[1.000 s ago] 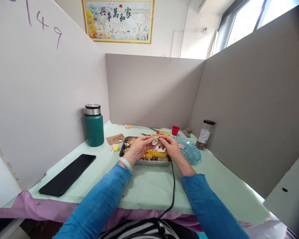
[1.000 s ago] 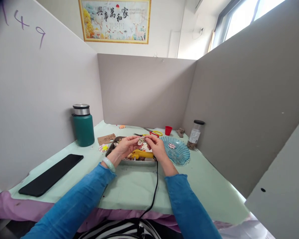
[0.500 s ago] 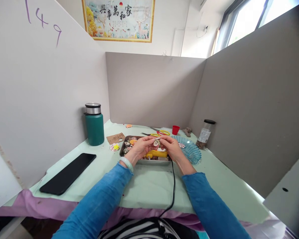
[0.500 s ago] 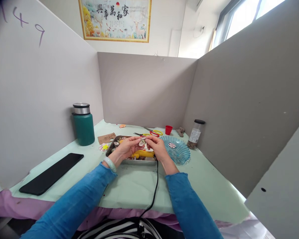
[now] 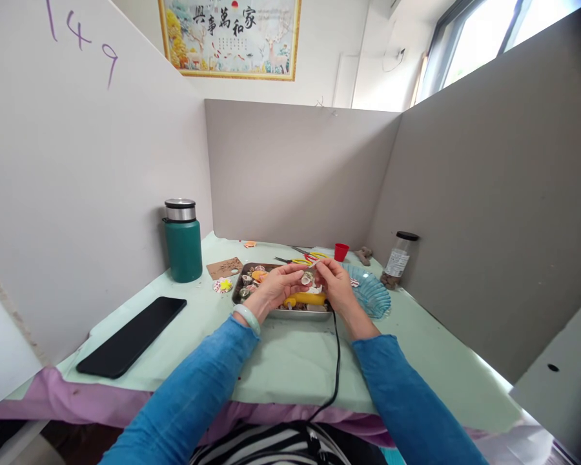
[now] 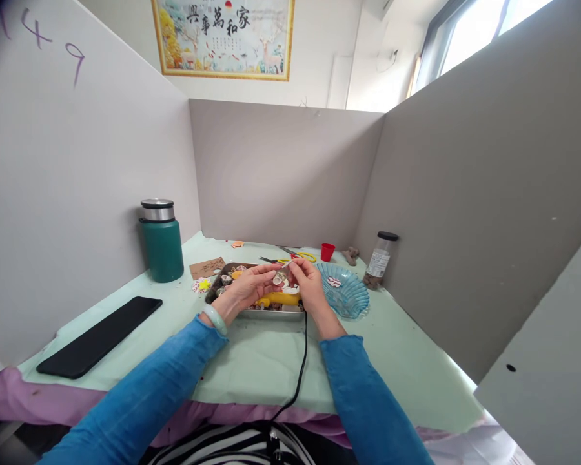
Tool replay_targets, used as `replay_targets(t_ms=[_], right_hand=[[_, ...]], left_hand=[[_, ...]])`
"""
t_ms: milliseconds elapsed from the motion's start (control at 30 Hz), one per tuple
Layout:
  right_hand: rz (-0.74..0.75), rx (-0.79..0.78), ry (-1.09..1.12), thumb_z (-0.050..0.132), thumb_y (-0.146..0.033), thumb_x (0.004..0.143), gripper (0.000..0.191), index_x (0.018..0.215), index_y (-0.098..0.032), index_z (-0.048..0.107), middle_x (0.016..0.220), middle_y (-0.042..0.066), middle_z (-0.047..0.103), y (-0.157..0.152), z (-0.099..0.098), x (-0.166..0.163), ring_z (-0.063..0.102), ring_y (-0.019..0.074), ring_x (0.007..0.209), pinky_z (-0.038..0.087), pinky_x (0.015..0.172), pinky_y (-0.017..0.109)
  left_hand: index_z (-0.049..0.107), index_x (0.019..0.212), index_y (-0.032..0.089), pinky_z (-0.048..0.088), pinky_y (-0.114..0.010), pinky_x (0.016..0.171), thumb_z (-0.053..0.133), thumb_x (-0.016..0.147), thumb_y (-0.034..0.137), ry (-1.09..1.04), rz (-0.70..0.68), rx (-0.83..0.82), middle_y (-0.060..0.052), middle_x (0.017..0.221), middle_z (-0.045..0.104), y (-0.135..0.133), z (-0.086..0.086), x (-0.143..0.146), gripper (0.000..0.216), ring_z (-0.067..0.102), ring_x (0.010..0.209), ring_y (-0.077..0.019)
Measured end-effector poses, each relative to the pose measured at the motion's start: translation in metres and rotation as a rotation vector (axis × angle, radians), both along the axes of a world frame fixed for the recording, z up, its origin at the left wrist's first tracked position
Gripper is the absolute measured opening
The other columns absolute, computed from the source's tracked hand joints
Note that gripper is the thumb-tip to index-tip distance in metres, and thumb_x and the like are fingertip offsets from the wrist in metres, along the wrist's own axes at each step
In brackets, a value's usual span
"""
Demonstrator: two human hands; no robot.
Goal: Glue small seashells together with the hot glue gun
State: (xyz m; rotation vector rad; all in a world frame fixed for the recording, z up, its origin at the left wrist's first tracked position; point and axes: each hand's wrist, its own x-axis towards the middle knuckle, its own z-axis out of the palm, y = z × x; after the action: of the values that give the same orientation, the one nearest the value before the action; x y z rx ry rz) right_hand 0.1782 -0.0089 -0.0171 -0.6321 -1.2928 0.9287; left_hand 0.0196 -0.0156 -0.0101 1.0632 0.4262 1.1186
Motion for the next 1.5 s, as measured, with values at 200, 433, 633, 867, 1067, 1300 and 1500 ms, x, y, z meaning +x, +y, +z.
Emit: replay_targets(t_ms=[200, 433, 633, 867, 1067, 1300, 1500], right_hand=[[-0.090, 0.079, -0.092, 0.061, -0.038, 0.077, 0.019, 0.078, -0.020, 0.056, 0.056, -0.005, 0.050, -0.001, 0.000, 0.002, 0.043, 0.0092, 0.047, 0.036, 0.048, 0.023], [-0.365, 0.299, -0.526, 0.055, -0.029, 0.080, 0.011, 0.075, -0.019, 0.056, 0.062, -0.002, 0.055, -0.010, -0.003, -0.004, 0.047, 0.0115, 0.054, 0.038, 0.055, 0.025], [-0.444, 0.341, -0.606, 0.052, -0.027, 0.081, 0.010, 0.076, -0.020, 0.056, 0.063, -0.001, 0.056, -0.011, -0.004, -0.003, 0.049, 0.0123, 0.054, 0.039, 0.056, 0.026], [-0.472, 0.364, -0.644, 0.051, -0.029, 0.082, 0.012, 0.074, -0.021, 0.056, 0.062, -0.001, 0.056, -0.012, -0.005, -0.005, 0.048, 0.0127, 0.054, 0.038, 0.056, 0.026], [-0.477, 0.365, -0.656, 0.051, -0.027, 0.081, 0.011, 0.073, -0.021, 0.054, 0.062, -0.002, 0.056, -0.013, -0.005, -0.005, 0.048, 0.0123, 0.054, 0.038, 0.056, 0.026], [-0.479, 0.374, -0.652, 0.052, -0.028, 0.081, 0.012, 0.072, -0.020, 0.055, 0.062, -0.001, 0.056, -0.014, -0.004, -0.005, 0.048, 0.0123, 0.053, 0.038, 0.055, 0.026], [-0.465, 0.379, -0.654, 0.052, -0.029, 0.082, 0.013, 0.073, -0.021, 0.055, 0.063, -0.001, 0.056, -0.013, -0.005, -0.006, 0.048, 0.0128, 0.054, 0.038, 0.056, 0.027]], left_hand=[[0.069, 0.095, 0.008, 0.052, -0.028, 0.075, 0.069, 0.072, 0.009, -0.053, 0.075, -0.037, -0.010, 0.084, 0.069, 0.002, 0.003, -0.003, 0.023, 0.064, 0.074, -0.0149], [0.071, 0.087, 0.009, 0.050, -0.028, 0.075, 0.072, 0.069, 0.014, -0.031, 0.138, -0.024, -0.011, 0.089, 0.069, 0.005, 0.001, -0.002, 0.019, 0.063, 0.076, -0.0146], [0.071, 0.086, 0.008, 0.050, -0.029, 0.078, 0.075, 0.065, 0.016, 0.004, 0.136, -0.019, -0.012, 0.091, 0.069, 0.003, 0.002, -0.002, 0.023, 0.062, 0.075, -0.0141], [0.070, 0.085, 0.008, 0.049, -0.031, 0.079, 0.079, 0.062, 0.016, 0.013, 0.146, -0.016, -0.012, 0.090, 0.068, 0.004, 0.001, -0.001, 0.026, 0.062, 0.077, -0.0151], [0.071, 0.084, 0.009, 0.048, -0.028, 0.073, 0.080, 0.060, 0.018, 0.050, 0.195, -0.008, -0.010, 0.089, 0.069, 0.004, 0.000, -0.001, 0.027, 0.060, 0.075, -0.0132], [0.070, 0.083, 0.009, 0.048, -0.028, 0.073, 0.081, 0.058, 0.017, 0.043, 0.192, -0.003, -0.008, 0.083, 0.069, 0.004, 0.000, 0.000, 0.029, 0.060, 0.071, -0.0123], [0.069, 0.081, 0.009, 0.048, -0.027, 0.070, 0.082, 0.057, 0.018, 0.048, 0.205, 0.003, -0.006, 0.079, 0.068, 0.004, 0.000, 0.000, 0.029, 0.060, 0.066, -0.0112]])
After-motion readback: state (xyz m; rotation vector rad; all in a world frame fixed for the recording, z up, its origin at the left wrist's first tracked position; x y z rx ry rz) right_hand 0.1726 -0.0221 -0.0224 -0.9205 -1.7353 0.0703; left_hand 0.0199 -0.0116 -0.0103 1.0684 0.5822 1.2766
